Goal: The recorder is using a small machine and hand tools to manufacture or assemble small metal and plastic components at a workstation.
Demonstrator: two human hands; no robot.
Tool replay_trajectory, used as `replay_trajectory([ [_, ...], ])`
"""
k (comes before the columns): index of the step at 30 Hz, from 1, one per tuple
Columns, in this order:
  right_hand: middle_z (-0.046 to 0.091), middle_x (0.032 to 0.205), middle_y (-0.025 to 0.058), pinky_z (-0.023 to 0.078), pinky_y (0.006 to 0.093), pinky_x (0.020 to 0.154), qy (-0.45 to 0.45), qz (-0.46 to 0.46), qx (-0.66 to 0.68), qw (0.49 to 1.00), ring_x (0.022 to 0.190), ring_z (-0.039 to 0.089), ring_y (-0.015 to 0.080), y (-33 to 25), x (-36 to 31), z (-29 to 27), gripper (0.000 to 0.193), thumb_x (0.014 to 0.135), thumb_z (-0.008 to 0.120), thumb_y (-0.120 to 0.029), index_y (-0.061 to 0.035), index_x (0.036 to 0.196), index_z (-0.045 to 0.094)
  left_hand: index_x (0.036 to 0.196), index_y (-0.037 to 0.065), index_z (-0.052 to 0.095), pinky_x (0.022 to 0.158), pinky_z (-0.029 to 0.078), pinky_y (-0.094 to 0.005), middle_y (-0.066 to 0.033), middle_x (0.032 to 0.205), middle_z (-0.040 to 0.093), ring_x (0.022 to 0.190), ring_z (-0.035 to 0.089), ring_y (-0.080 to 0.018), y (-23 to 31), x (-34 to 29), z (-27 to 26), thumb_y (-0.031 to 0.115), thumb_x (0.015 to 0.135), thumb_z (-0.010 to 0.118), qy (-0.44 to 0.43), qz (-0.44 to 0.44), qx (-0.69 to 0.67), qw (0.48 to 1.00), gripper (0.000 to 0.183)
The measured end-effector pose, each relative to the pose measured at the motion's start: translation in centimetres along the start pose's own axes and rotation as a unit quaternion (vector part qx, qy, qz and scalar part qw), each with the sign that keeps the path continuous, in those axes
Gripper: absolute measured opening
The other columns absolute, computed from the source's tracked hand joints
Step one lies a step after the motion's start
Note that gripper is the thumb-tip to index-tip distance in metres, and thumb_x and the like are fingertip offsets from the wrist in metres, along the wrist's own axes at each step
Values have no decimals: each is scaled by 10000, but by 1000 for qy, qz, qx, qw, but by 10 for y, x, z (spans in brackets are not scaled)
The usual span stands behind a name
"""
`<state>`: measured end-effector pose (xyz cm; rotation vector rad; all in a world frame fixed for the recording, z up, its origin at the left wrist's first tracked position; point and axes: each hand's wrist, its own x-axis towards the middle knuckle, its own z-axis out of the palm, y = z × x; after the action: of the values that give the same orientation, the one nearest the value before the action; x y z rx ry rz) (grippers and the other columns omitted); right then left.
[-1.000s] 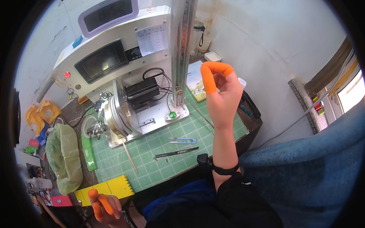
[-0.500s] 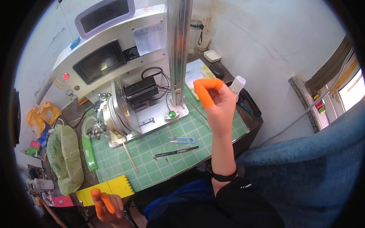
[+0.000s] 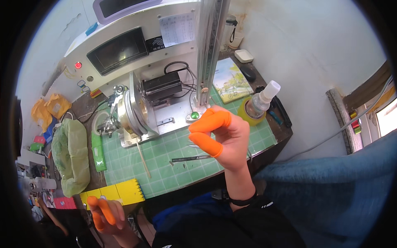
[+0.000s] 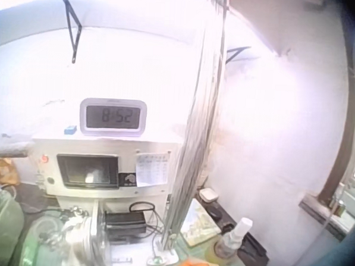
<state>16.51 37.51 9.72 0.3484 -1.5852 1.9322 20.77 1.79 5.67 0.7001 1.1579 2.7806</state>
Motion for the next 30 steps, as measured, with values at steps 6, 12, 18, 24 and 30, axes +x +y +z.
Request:
replay_trajectory([
  [6,700,817,92,469,274,673,-31,38,49,998,702,600,140,4,-5,16,182,734,805,116,13,855,716,1503,7,429,578,514,-315,-108,909,651,480,551,-145,12,0,0,247,1083,487,-79,23,37,996,487],
  [12,671,775,55,423,241,513,-280,73,-1,957,580,574,112,8,-53,64,181,753,850,26,-41,902,772,1445,-139,397,502,504,-196,-340,1398,547,573,631,-127,17,40,67,154,877,794,-37,-214,271,938,752],
  [18,656,794,60,440,234,498,-342,84,4,936,569,582,118,10,-62,91,199,771,848,-3,-36,950,770,1087,21,770,565,502,-282,-68,837,760,607,649,-167,40,53,64,62,788,858,-169,-80,371,909,315],
  [24,654,820,44,516,292,553,-454,-160,-72,874,641,642,177,-18,-32,114,205,798,841,-151,-52,951,746,1105,57,728,557,487,-345,-69,792,590,648,629,-247,28,53,54,43,834,783,-94,42,670,735,277],
  [30,724,827,103,513,267,570,-376,-251,-288,844,627,664,234,-28,6,146,285,713,890,-200,-58,935,781,1014,76,689,571,503,-360,-42,846,616,716,656,-251,30,62,42,205,841,743,-179,9,675,716,223],
])
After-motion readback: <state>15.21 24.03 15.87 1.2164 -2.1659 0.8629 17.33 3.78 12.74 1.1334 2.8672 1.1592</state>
